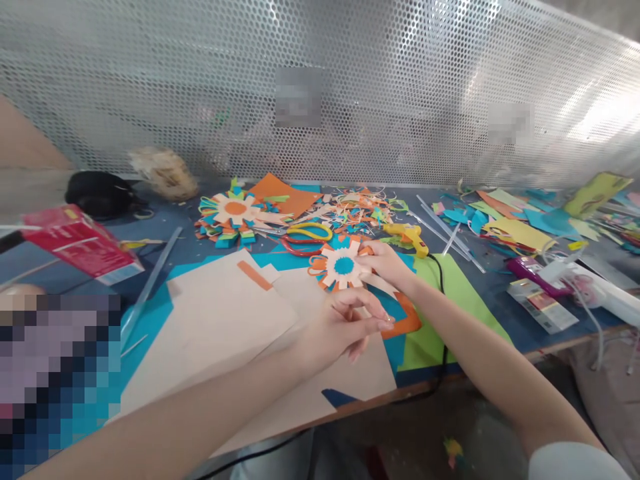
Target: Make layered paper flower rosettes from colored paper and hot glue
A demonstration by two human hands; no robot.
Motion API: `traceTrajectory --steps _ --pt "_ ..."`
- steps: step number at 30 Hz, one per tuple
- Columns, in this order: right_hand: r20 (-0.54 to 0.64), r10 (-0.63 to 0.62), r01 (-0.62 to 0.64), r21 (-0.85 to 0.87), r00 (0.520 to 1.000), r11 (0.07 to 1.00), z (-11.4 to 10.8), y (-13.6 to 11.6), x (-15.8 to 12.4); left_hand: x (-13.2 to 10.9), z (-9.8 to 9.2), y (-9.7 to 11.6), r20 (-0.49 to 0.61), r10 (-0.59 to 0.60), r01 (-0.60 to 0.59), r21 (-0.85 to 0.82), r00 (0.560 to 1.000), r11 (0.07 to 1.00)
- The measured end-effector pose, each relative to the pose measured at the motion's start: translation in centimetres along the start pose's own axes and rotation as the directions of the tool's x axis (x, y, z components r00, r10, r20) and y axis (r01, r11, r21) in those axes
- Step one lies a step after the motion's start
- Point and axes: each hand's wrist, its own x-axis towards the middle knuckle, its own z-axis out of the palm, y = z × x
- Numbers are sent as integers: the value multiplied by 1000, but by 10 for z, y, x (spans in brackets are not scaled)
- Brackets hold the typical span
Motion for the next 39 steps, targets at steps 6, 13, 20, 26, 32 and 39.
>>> traceTrajectory --steps 6,13,20,26,32,39 --pt "-5 2 -2 -15 1000 1000 0 0 1 2 -2 0 15 -13 13 25 1000 1000" --pt "-7 7 -7 -20 1000 1000 0 1 1 3 2 -4 36 36 -36 12 999 999" --pt "-1 12 -12 -28 1000 1000 -1 -1 0 2 1 -6 54 9 -11 40 999 999" --pt "1 3 -3 -27 1000 1000 -2 -1 0 1 1 -6 98 -66 60 60 993 996" --pt "-4 -5 4 -20 1000 1000 -2 0 0 3 0 -8 117 -106 102 43 987 994" --pt "9 -8 8 -5 1000 1000 -1 2 1 0 4 -11 127 -65 57 72 990 996"
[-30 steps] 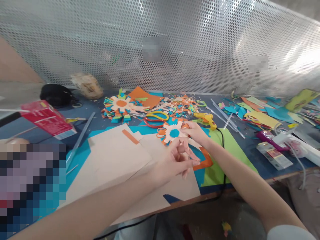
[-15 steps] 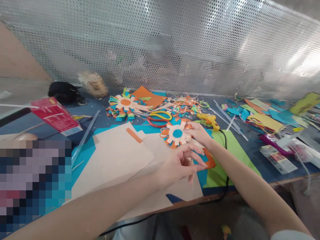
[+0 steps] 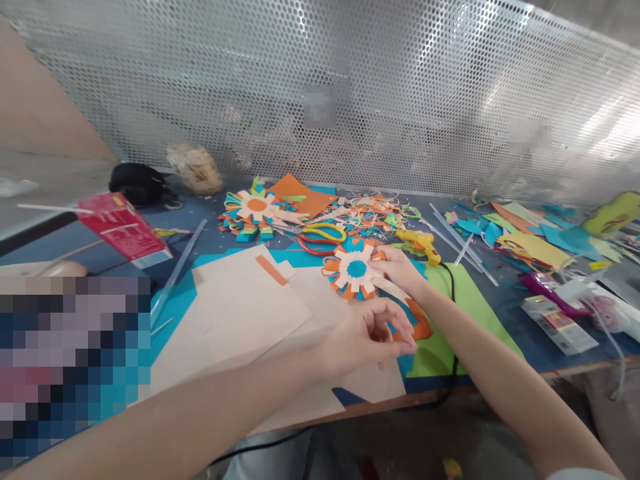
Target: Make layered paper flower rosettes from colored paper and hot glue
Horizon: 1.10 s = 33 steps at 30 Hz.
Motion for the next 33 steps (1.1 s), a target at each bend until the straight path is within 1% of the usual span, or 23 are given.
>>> traceTrajectory --steps 6,9,14,20,25,29,33 --pt "1 14 -14 17 1000 1000 0 -1 -1 -3 0 -1 22 -16 14 113 1000 994" --pt "-3 21 -21 8 1000 1000 0 0 0 -4 1 -2 75 -33 21 148 997 989" --pt "-7 35 -35 -5 999 999 -1 2 1 -7 4 0 145 -8 -7 103 989 995" --pt "-7 40 -40 -15 999 999 -1 4 1 -7 1 0 253 -19 -33 199 967 979" --pt "-8 57 -57 -13 998 998 -1 3 1 -7 1 -6 241 -57 -6 252 969 968" --pt "-27 55 -56 -16 998 998 -1 2 0 -8 2 -6 232 -45 -34 327 972 944" --pt "-18 51 -52 -32 999 998 -2 1 0 -7 2 -4 224 -47 -34 346 973 937"
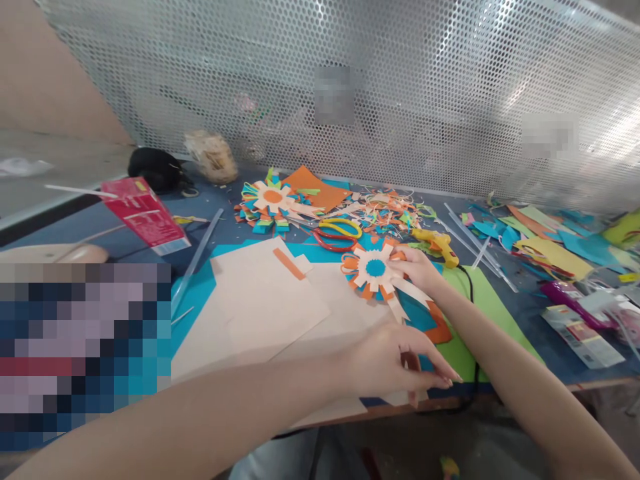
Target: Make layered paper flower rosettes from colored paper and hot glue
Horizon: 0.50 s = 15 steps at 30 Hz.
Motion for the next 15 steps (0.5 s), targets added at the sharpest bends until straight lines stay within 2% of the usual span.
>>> traceTrajectory --steps 8,15 --pt "5 -3 3 -8 1000 1000 -1 -4 -2 2 0 3 -72 86 -82 55 994 995" --pt "29 42 -44 88 999 995 1 -5 -2 2 0 2 -82 47 -61 -166 996 984"
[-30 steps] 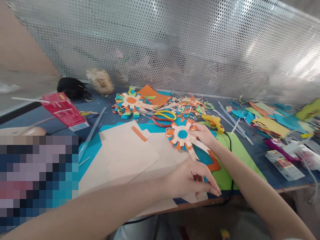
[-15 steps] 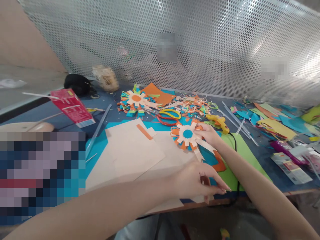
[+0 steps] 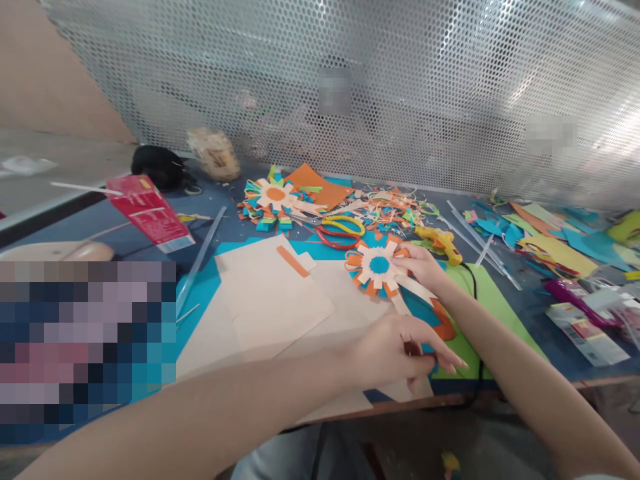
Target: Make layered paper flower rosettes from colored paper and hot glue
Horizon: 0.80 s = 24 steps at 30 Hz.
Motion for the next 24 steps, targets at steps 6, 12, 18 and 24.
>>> traceTrajectory --steps 6,12,18,24 --pt "2 -9 9 -7 1000 1000 -1 4 2 0 -1 -4 24 -8 7 14 1000 1000" --pt "9 -21 21 -21 1000 1000 0 4 1 0 -1 -2 17 5 -4 -33 1000 999" --pt "11 -20 20 -32 1000 999 0 3 1 -1 0 3 118 -11 7 37 993 999" --pt "6 -32 32 -33 999 999 -1 5 2 -2 -1 -4 185 -120 104 96 975 990"
